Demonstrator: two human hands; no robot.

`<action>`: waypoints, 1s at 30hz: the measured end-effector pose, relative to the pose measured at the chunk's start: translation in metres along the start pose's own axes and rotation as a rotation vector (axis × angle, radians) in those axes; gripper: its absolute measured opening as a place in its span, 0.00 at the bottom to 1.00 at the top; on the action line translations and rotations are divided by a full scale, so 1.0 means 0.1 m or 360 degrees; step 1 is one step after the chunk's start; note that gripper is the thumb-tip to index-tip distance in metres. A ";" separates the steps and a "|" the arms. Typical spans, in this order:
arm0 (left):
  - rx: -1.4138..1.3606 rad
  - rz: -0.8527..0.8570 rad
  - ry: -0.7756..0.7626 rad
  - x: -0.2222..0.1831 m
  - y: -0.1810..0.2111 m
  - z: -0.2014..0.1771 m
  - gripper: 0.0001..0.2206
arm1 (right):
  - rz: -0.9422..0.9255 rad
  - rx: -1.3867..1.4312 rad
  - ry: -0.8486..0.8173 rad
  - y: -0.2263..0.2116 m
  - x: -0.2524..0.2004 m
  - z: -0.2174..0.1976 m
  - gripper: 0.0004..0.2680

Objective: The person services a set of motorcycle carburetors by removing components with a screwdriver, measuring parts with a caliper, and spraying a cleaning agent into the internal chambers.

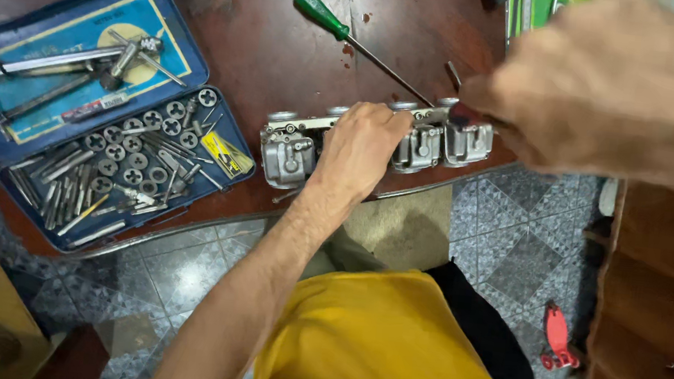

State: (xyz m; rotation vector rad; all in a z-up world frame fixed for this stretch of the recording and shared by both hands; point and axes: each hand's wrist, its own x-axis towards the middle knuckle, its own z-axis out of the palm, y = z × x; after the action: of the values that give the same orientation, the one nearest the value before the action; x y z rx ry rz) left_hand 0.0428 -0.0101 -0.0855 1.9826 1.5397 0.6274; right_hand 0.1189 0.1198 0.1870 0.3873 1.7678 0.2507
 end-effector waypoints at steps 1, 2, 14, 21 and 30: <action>0.0007 0.0047 0.0066 0.02 -0.01 0.01 0.06 | 0.0066 0.0148 -0.0017 0.01 -0.02 -0.04 0.12; 0.0013 0.0094 0.0133 0.03 0.00 0.01 0.06 | 0.0132 0.0297 -0.0030 0.02 -0.06 -0.08 0.12; -0.0174 -0.0161 0.0223 -0.46 0.05 -0.86 0.19 | 0.0388 0.1326 0.1140 -0.49 -0.75 1.94 0.24; 0.0232 -0.0261 -0.0051 -0.96 -0.29 -0.76 0.56 | 0.0603 0.3674 0.1503 -2.71 0.10 2.72 0.13; 0.0188 -0.0144 0.0129 -0.97 -0.46 -0.59 0.41 | 0.0301 0.4282 0.2534 -3.10 -0.21 2.83 0.18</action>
State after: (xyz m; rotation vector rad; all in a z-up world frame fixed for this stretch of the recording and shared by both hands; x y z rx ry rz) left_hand -0.0518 -0.0876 -0.0761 1.9817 1.7417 0.5987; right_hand 0.3595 -0.1844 0.0263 -1.2298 -0.9458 1.2738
